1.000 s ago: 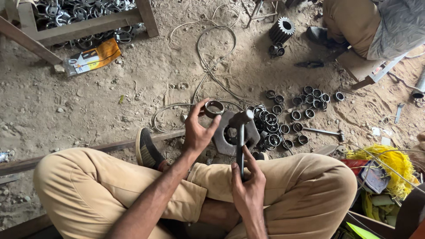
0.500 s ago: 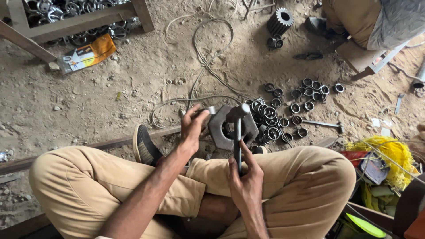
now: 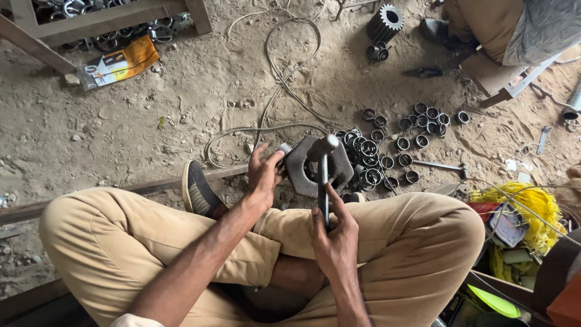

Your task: The person sits on the ground and uses a hammer to strike a metal ring placed on a metal stand. They repeatedly adjust the ring's position and strike it to shape it, occasionally inspecting the result.

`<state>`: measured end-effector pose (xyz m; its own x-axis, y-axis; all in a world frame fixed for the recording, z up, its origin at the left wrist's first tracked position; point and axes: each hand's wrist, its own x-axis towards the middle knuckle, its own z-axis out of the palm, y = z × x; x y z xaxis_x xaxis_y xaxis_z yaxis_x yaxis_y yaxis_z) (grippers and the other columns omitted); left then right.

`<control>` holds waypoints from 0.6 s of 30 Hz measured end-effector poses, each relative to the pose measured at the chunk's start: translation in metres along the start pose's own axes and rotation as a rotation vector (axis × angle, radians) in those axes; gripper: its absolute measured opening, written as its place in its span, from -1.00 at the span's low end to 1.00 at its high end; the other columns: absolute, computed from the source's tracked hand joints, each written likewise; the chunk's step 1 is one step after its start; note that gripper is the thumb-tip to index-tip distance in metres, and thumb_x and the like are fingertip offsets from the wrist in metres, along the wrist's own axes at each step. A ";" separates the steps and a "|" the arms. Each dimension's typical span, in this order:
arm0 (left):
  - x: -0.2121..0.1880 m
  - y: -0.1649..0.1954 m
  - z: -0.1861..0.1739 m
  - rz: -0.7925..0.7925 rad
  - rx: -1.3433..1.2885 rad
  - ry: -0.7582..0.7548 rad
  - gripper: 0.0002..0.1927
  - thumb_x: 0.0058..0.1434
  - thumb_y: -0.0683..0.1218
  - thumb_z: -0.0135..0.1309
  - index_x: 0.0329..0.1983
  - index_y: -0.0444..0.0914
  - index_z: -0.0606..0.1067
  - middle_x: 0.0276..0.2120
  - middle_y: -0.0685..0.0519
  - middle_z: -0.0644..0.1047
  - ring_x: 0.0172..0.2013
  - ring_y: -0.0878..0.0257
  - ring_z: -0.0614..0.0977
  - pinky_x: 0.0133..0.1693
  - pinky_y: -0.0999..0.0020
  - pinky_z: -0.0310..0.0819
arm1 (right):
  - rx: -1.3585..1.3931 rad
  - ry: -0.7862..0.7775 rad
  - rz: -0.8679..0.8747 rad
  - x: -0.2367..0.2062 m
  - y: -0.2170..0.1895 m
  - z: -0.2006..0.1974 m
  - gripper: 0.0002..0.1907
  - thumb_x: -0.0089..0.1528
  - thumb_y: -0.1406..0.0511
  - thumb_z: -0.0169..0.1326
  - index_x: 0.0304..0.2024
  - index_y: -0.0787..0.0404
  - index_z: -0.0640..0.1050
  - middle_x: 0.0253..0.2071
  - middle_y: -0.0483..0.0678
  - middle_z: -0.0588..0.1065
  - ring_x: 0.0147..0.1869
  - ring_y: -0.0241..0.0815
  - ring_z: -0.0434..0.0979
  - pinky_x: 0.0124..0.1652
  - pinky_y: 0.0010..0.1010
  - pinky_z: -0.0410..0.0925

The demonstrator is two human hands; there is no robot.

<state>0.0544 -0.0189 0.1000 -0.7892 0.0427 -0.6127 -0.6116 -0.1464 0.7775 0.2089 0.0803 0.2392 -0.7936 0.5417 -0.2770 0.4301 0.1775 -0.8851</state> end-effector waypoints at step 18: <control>-0.006 0.020 0.008 0.186 -0.531 -0.350 -0.58 0.18 -0.06 -0.11 0.04 -0.31 0.51 -0.14 -0.05 0.59 -0.11 0.10 0.64 0.03 0.24 0.53 | -0.008 -0.005 -0.005 0.001 0.000 0.000 -0.40 0.27 0.33 0.11 0.39 0.13 0.39 -0.53 -0.17 0.42 -0.55 -0.46 0.32 -0.59 -0.52 0.22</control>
<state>0.0466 -0.0138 0.1202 -0.9056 0.2755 -0.3226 -0.4229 -0.6456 0.6359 0.2078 0.0809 0.2387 -0.7977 0.5371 -0.2743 0.4296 0.1869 -0.8835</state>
